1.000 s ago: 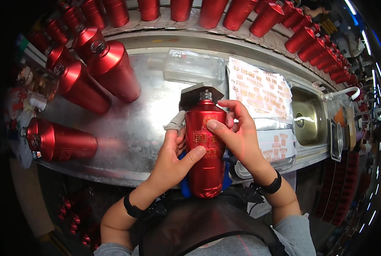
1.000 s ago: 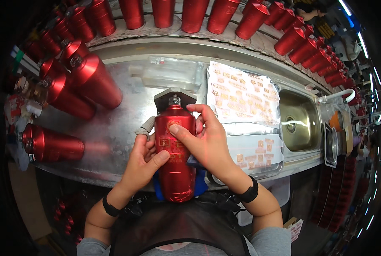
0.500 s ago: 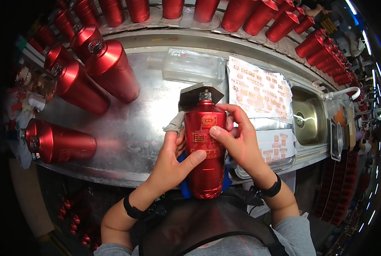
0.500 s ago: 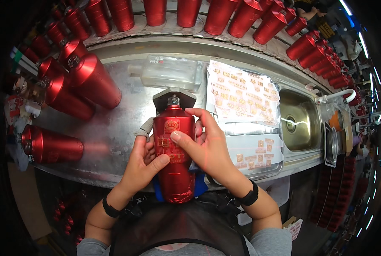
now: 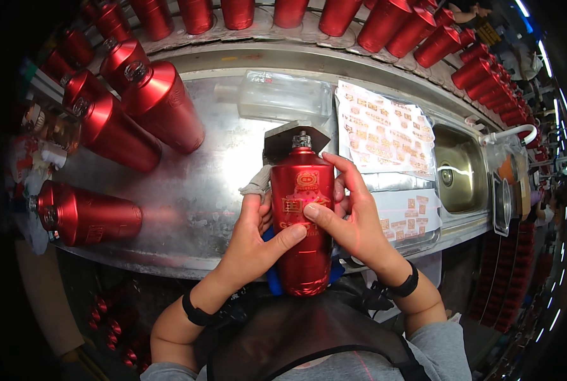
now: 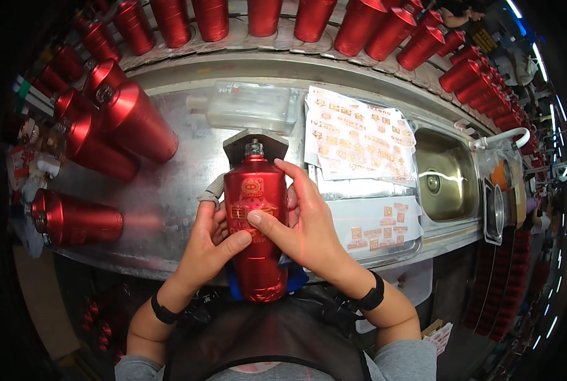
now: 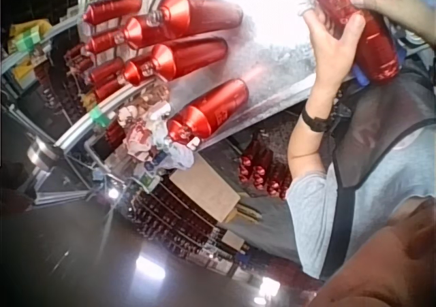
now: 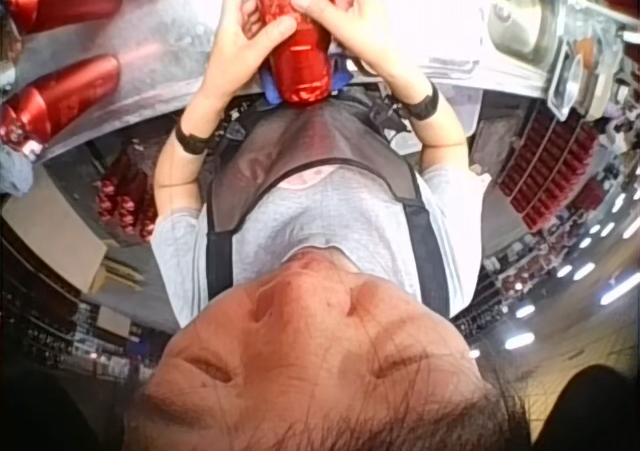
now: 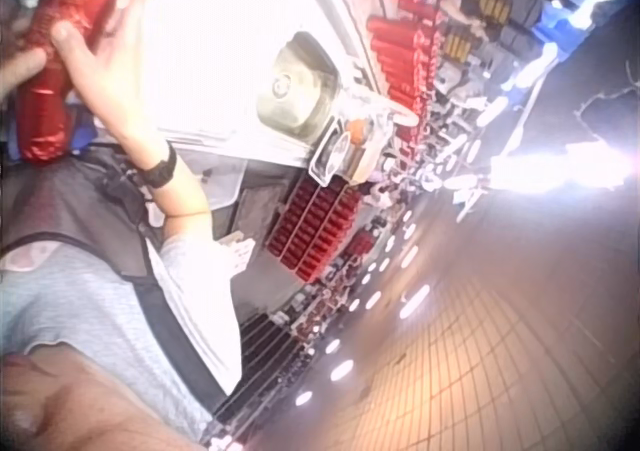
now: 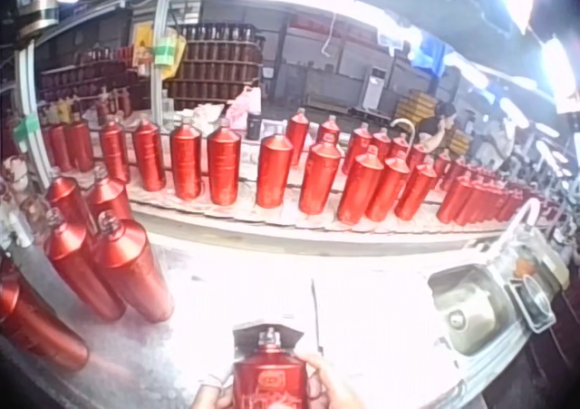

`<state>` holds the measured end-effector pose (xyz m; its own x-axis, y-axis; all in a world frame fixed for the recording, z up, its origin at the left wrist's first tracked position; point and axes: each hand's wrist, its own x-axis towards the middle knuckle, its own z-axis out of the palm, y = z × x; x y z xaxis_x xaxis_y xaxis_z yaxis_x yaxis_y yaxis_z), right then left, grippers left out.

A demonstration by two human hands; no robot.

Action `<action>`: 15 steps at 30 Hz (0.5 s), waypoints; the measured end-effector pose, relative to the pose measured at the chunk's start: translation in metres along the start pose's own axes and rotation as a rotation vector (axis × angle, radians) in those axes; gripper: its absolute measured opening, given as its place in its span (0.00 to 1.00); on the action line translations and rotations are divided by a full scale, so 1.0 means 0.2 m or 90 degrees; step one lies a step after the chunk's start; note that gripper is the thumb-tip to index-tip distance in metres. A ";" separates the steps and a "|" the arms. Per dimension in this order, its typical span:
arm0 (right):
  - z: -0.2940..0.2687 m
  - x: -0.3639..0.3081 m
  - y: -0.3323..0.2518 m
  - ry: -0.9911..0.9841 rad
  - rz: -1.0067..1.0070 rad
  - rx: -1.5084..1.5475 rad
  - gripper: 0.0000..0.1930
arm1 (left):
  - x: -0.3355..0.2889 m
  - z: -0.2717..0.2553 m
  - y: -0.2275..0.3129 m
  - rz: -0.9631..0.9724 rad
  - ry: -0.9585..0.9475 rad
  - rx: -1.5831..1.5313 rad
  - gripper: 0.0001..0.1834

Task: Applying decorative labels and cleaning red liquor bottles on an assembly line.

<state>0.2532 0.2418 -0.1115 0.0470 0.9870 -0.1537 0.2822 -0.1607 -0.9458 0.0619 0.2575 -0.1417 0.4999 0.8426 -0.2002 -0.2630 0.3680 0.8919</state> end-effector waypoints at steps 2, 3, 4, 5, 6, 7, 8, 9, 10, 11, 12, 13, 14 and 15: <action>0.00 0.01 -0.01 -0.001 0.030 0.021 0.40 | 0.00 0.00 -0.01 0.003 0.002 -0.005 0.42; 0.00 0.01 0.00 0.000 0.031 0.021 0.40 | 0.00 0.00 -0.01 0.008 0.002 -0.010 0.42; 0.00 0.02 0.03 0.009 0.011 0.015 0.38 | 0.01 0.00 -0.01 0.007 0.001 -0.011 0.42; 0.00 0.03 0.04 0.017 -0.009 0.010 0.37 | 0.01 -0.01 -0.01 -0.004 -0.006 -0.006 0.43; 0.01 0.04 0.06 0.016 -0.010 0.011 0.37 | 0.01 -0.01 -0.01 -0.016 -0.010 -0.001 0.43; 0.02 0.05 0.07 0.026 -0.015 0.016 0.35 | 0.00 -0.01 -0.01 -0.015 -0.009 0.000 0.43; 0.03 0.06 0.08 0.035 -0.019 0.022 0.33 | 0.00 -0.02 -0.02 -0.017 -0.006 -0.005 0.43; 0.03 0.06 0.08 0.036 -0.019 0.021 0.33 | 0.00 -0.01 -0.02 -0.018 -0.006 -0.011 0.43; 0.02 0.07 0.07 0.043 -0.012 0.016 0.32 | 0.00 -0.01 -0.02 -0.018 -0.007 -0.012 0.43; 0.02 0.08 0.07 0.050 -0.004 0.011 0.31 | 0.00 -0.01 -0.01 -0.020 -0.010 -0.012 0.44; 0.02 0.09 0.08 0.050 -0.004 0.011 0.31 | 0.00 -0.01 -0.01 -0.022 -0.011 -0.011 0.44; 0.03 0.10 0.09 0.058 -0.009 0.015 0.30 | 0.00 -0.01 -0.01 -0.023 -0.011 -0.011 0.44; 0.03 0.10 0.09 0.066 -0.014 0.018 0.29 | 0.00 -0.01 -0.01 -0.016 -0.006 -0.008 0.45; 0.03 0.11 0.09 0.066 -0.014 0.018 0.29 | 0.00 -0.01 -0.02 -0.008 -0.001 -0.006 0.46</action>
<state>0.2525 0.2599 -0.1334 0.1400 0.9846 -0.1045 0.2570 -0.1381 -0.9565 0.0609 0.2567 -0.1451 0.5045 0.8374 -0.2104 -0.2645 0.3818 0.8856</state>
